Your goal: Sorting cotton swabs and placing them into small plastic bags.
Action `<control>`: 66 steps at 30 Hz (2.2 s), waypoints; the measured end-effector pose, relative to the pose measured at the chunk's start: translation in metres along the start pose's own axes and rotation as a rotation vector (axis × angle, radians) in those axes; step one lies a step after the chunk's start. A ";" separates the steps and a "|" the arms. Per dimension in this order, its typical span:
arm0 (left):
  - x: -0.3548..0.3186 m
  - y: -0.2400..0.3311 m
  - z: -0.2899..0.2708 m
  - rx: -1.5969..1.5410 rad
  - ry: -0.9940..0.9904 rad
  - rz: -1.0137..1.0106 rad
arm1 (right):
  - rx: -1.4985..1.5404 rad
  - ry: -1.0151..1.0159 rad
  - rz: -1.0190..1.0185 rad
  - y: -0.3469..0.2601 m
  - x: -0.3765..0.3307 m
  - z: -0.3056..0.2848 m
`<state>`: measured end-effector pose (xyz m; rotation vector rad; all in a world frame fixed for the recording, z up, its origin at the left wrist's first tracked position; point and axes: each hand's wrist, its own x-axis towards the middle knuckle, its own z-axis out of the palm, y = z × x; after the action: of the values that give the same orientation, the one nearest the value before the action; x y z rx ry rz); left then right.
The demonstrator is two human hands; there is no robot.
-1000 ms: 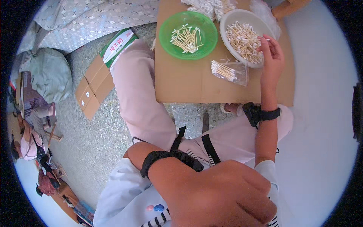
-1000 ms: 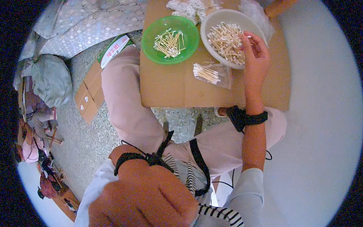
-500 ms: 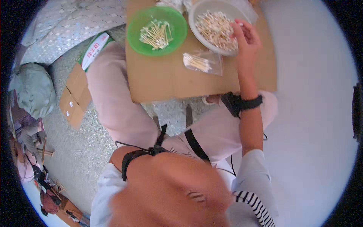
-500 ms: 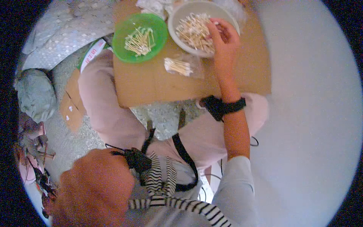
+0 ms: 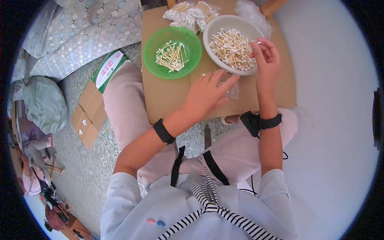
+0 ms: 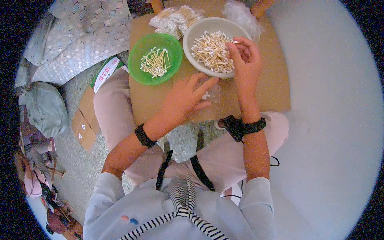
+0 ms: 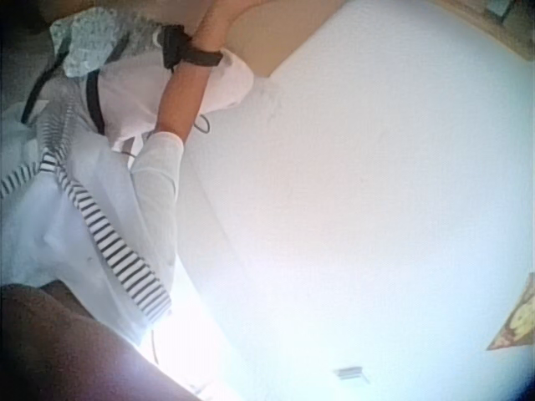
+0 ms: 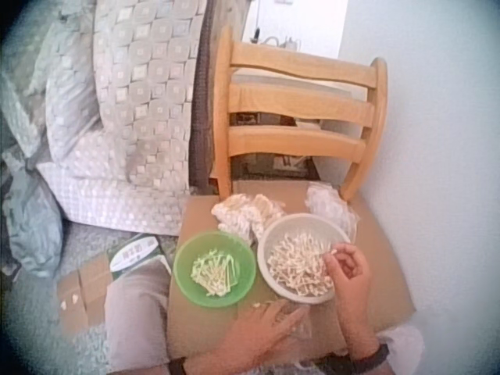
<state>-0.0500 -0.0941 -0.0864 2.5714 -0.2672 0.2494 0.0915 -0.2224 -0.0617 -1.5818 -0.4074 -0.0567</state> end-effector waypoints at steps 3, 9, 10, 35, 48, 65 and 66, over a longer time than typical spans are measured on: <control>-0.001 -0.004 0.009 -0.012 0.023 -0.074 | 0.019 0.025 0.012 0.001 -0.002 0.002; 0.004 -0.030 -0.025 -0.226 0.272 -0.007 | 0.040 -0.020 -0.028 -0.005 -0.005 0.003; 0.005 -0.035 -0.030 -0.266 0.311 -0.048 | 0.039 -0.021 -0.027 -0.008 -0.007 0.004; 0.003 -0.046 -0.018 -0.372 0.407 -0.135 | -0.376 -0.536 -0.343 -0.008 -0.018 0.016; 0.004 -0.041 -0.018 -0.240 0.219 0.091 | -0.972 -0.372 -0.324 0.030 0.008 -0.015; 0.004 -0.041 -0.021 -0.137 0.423 -0.008 | -0.698 -0.062 -0.398 0.026 0.011 -0.008; 0.004 -0.042 -0.021 -0.136 0.423 -0.009 | -0.684 -0.011 -0.416 0.025 0.011 -0.007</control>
<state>-0.0387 -0.0483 -0.0882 2.3153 -0.1101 0.7322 0.1106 -0.2264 -0.0820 -2.1388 -0.7771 -0.5562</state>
